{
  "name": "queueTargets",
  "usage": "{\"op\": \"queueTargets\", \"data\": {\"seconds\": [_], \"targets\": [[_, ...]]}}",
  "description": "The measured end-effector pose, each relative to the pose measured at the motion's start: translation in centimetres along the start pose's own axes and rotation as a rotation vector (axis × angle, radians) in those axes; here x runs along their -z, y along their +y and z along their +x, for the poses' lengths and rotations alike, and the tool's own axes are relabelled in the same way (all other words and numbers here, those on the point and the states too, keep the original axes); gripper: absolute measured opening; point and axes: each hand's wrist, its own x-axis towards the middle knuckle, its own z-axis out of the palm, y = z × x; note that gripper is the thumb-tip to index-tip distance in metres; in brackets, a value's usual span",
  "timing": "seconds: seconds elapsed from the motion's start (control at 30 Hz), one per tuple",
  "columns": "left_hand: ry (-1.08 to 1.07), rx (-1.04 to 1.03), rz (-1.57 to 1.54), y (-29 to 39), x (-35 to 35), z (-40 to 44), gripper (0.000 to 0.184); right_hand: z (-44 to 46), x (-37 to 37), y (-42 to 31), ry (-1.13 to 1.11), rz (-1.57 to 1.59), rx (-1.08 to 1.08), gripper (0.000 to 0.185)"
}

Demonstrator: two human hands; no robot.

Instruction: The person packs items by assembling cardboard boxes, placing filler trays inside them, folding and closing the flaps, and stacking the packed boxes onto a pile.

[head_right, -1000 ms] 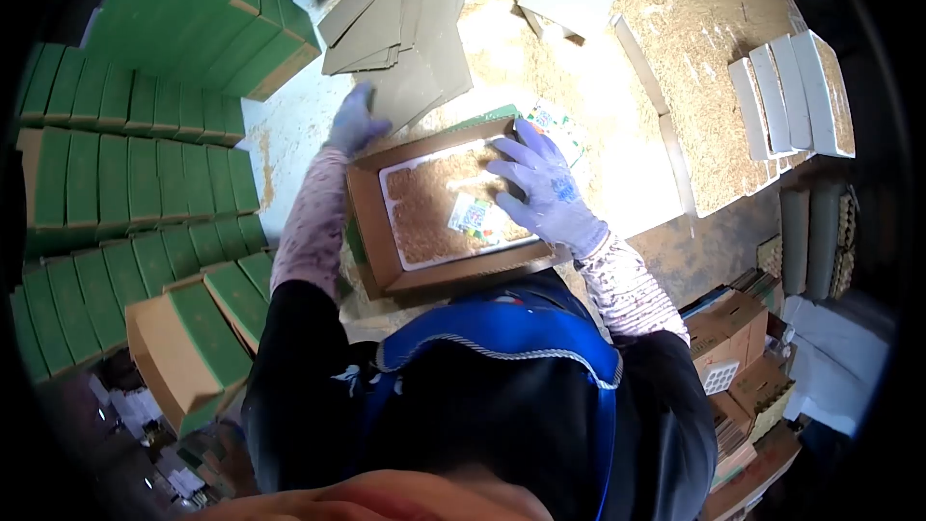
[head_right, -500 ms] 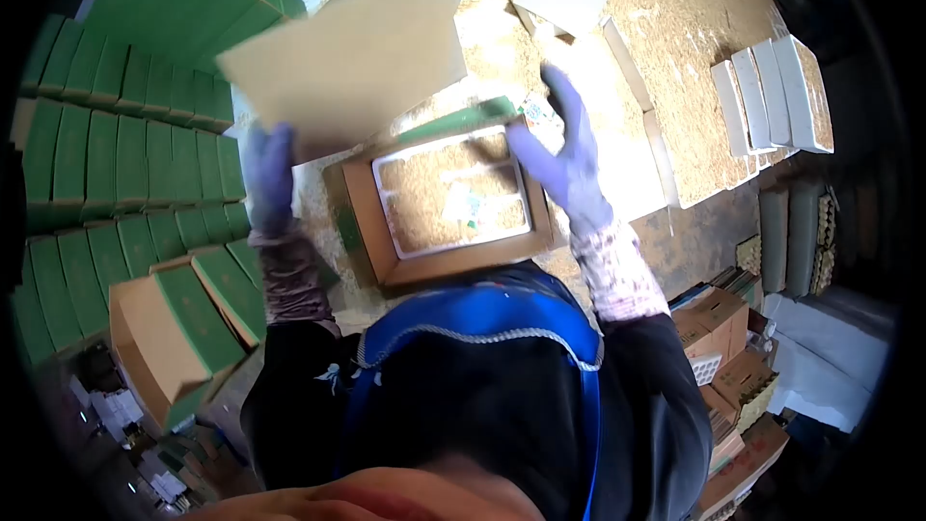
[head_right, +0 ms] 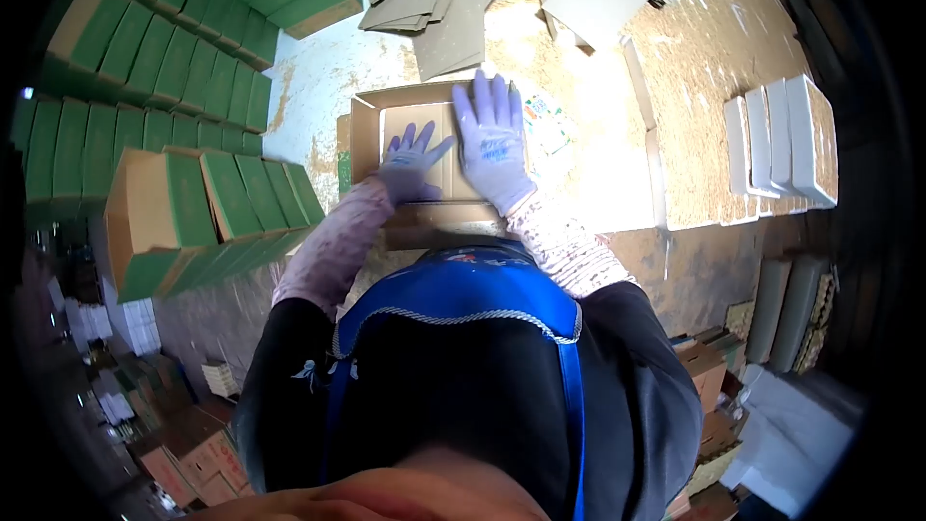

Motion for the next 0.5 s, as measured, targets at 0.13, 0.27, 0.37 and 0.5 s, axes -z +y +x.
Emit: {"op": "queueTargets", "data": {"seconds": [0.13,0.27,0.37,0.5], "targets": [[0.107,0.019,0.011,-2.8,3.1,-0.8,0.068,-1.4,0.5,3.6,0.189,0.638,0.044,0.052],[0.836,0.441,-0.917,-12.0,-1.6,-4.8,0.056,-1.9,-1.1,11.7,-0.257,1.168,-0.777,0.054],[0.437,0.363,-1.84,-11.8,-9.2,-2.9,0.058,-2.8,-7.0,10.4,-0.681,0.869,-0.903,0.08],[0.292,0.408,-1.155,-8.5,-9.9,-1.6,0.073,-3.1,-7.2,7.4,-0.563,0.905,-0.733,0.09]]}}
